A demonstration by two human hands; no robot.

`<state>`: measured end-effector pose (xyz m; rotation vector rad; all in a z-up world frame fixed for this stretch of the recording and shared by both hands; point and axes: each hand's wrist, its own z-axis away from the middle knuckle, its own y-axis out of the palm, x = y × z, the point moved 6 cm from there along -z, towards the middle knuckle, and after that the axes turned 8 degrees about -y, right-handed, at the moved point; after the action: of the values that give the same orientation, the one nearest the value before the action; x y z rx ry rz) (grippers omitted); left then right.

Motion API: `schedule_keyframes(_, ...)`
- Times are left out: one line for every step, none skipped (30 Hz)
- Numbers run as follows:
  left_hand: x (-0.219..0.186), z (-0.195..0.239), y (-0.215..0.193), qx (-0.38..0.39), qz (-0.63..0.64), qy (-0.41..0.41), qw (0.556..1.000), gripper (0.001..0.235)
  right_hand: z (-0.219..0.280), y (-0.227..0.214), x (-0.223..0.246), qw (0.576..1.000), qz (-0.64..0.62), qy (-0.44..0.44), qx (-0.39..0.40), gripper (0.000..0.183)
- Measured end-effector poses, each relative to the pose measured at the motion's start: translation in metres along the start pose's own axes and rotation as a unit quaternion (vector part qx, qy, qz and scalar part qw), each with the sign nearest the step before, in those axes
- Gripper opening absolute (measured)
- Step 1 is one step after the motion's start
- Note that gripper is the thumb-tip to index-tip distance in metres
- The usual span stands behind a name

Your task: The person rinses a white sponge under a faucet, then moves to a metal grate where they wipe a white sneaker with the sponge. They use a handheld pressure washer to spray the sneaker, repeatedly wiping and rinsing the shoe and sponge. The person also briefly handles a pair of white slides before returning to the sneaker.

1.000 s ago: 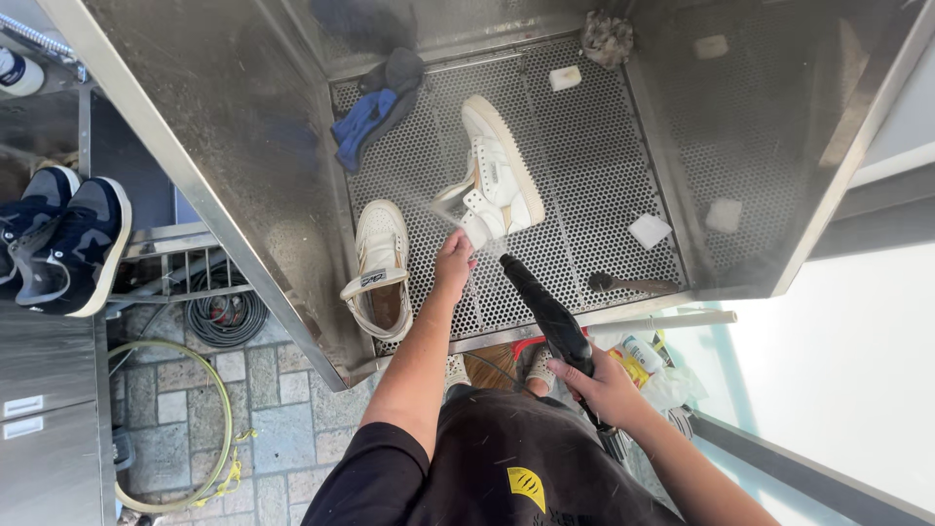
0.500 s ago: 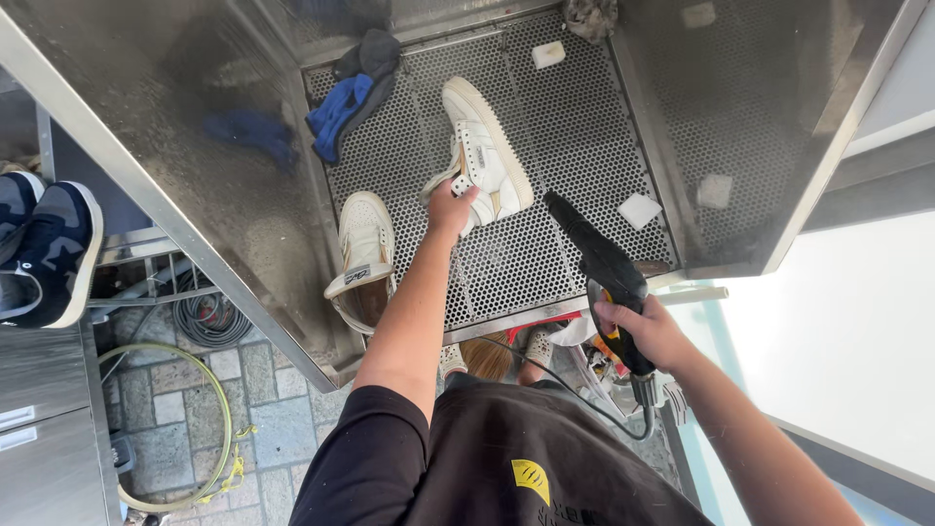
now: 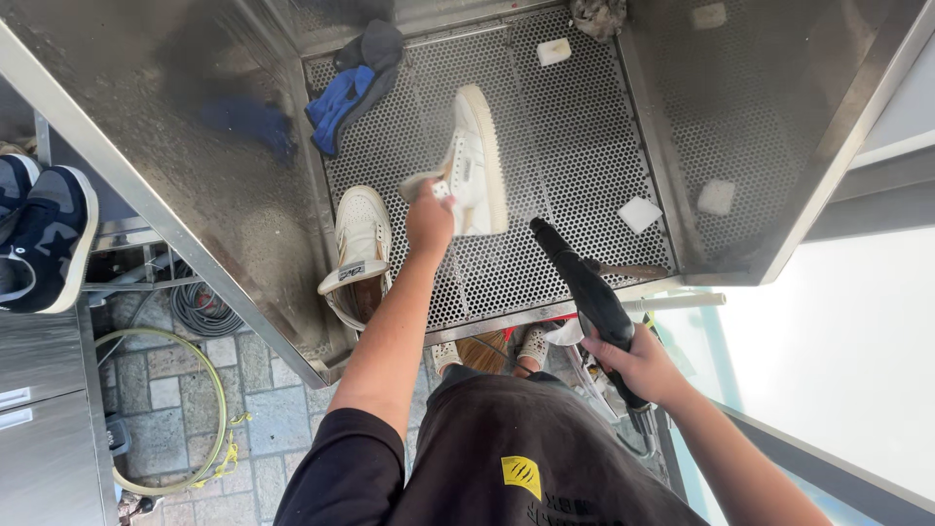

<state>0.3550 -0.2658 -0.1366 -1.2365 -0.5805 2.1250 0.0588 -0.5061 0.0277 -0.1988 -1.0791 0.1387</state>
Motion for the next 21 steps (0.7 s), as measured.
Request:
schedule_keyframes(-0.012, 0.009, -0.011, -0.056, -0.011, 0.044, 0.997, 0.056, 0.003, -0.001, 0.006, 0.999, 0.035, -0.013, 0.010, 0.029)
schedule_keyframes(-0.020, 0.020, -0.022, -0.114, -0.023, 0.085, 0.990, 0.061, 0.005, -0.001, 0.007, 0.998, 0.060, 0.013, 0.019, 0.031)
schedule_keyframes(-0.028, 0.034, -0.033, -0.171, -0.035, 0.126, 0.977, 0.065, 0.007, 0.000, 0.007, 0.995, 0.085, 0.039, 0.028, 0.033)
schedule_keyframes(-0.037, 0.039, -0.032, -0.132, -0.059, 0.122, 0.982, 0.074, 0.003, -0.001, 0.010, 0.992, 0.110, 0.059, 0.031, 0.034)
schedule_keyframes(-0.046, 0.049, -0.028, -0.093, -0.082, 0.118, 0.985, 0.084, 0.000, -0.003, 0.015, 0.990, 0.123, 0.058, 0.026, 0.036)
schedule_keyframes(-0.048, 0.060, -0.024, -0.052, -0.107, 0.110, 0.987, 0.094, 0.000, -0.004, 0.017, 0.989, 0.134, 0.061, 0.023, 0.037)
schedule_keyframes(-0.049, 0.069, -0.027, -0.051, -0.111, 0.116, 0.986, 0.102, -0.002, -0.004, 0.018, 0.987, 0.145, 0.063, 0.020, 0.038)
schedule_keyframes(-0.049, 0.076, -0.028, -0.051, -0.113, 0.122, 0.985, 0.110, -0.006, -0.005, 0.022, 0.989, 0.144, 0.041, 0.020, 0.038)
schedule_keyframes(-0.048, 0.080, -0.028, -0.050, -0.116, 0.129, 0.984, 0.118, -0.009, -0.008, 0.026, 0.989, 0.142, 0.019, 0.021, 0.039)
schedule_keyframes(-0.046, 0.080, -0.028, -0.061, -0.129, 0.131, 0.981, 0.118, -0.011, -0.011, 0.030, 0.990, 0.142, -0.003, 0.022, 0.039)
schedule_keyframes(-0.044, 0.077, -0.026, -0.071, -0.143, 0.132, 0.978, 0.117, -0.011, -0.013, 0.032, 0.988, 0.151, -0.003, 0.019, 0.038)
schedule_keyframes(-0.044, 0.069, -0.025, -0.084, -0.156, 0.138, 0.974, 0.117, -0.013, -0.017, 0.036, 0.987, 0.161, -0.006, 0.011, 0.038)
schedule_keyframes(-0.046, 0.059, -0.025, -0.095, -0.183, 0.155, 0.966, 0.117, -0.014, -0.021, 0.041, 0.985, 0.170, -0.008, 0.004, 0.037)
schedule_keyframes(-0.043, 0.048, -0.026, -0.102, -0.212, 0.170, 0.957, 0.118, -0.014, -0.024, 0.043, 0.985, 0.172, 0.005, 0.009, 0.036)
schedule_keyframes(-0.041, 0.037, -0.028, -0.109, -0.239, 0.185, 0.947, 0.118, -0.014, -0.026, 0.045, 0.985, 0.174, 0.019, 0.015, 0.035)
schedule_keyframes(-0.039, 0.024, -0.031, -0.110, -0.247, 0.193, 0.943, 0.112, -0.013, -0.026, 0.045, 0.984, 0.175, 0.032, 0.020, 0.034)
schedule_keyframes(-0.038, 0.011, -0.035, -0.111, -0.254, 0.200, 0.940, 0.106, -0.009, -0.025, 0.045, 0.983, 0.178, 0.045, 0.029, 0.036)
schedule_keyframes(-0.040, 0.001, -0.037, -0.114, -0.259, 0.209, 0.936, 0.100, -0.009, -0.025, 0.046, 0.981, 0.182, 0.056, 0.035, 0.037)
schedule_keyframes(-0.036, -0.007, -0.040, -0.097, -0.183, 0.168, 0.964, 0.108, -0.009, -0.026, 0.046, 0.980, 0.185, 0.066, 0.042, 0.038)
schedule_keyframes(-0.033, -0.017, -0.042, -0.079, -0.105, 0.127, 0.983, 0.117, -0.008, -0.026, 0.048, 0.982, 0.172, 0.063, 0.036, 0.036)
schedule_keyframes(-0.030, -0.027, -0.043, -0.059, -0.027, 0.085, 0.994, 0.126, -0.007, -0.027, 0.048, 0.985, 0.159, 0.059, 0.029, 0.035)
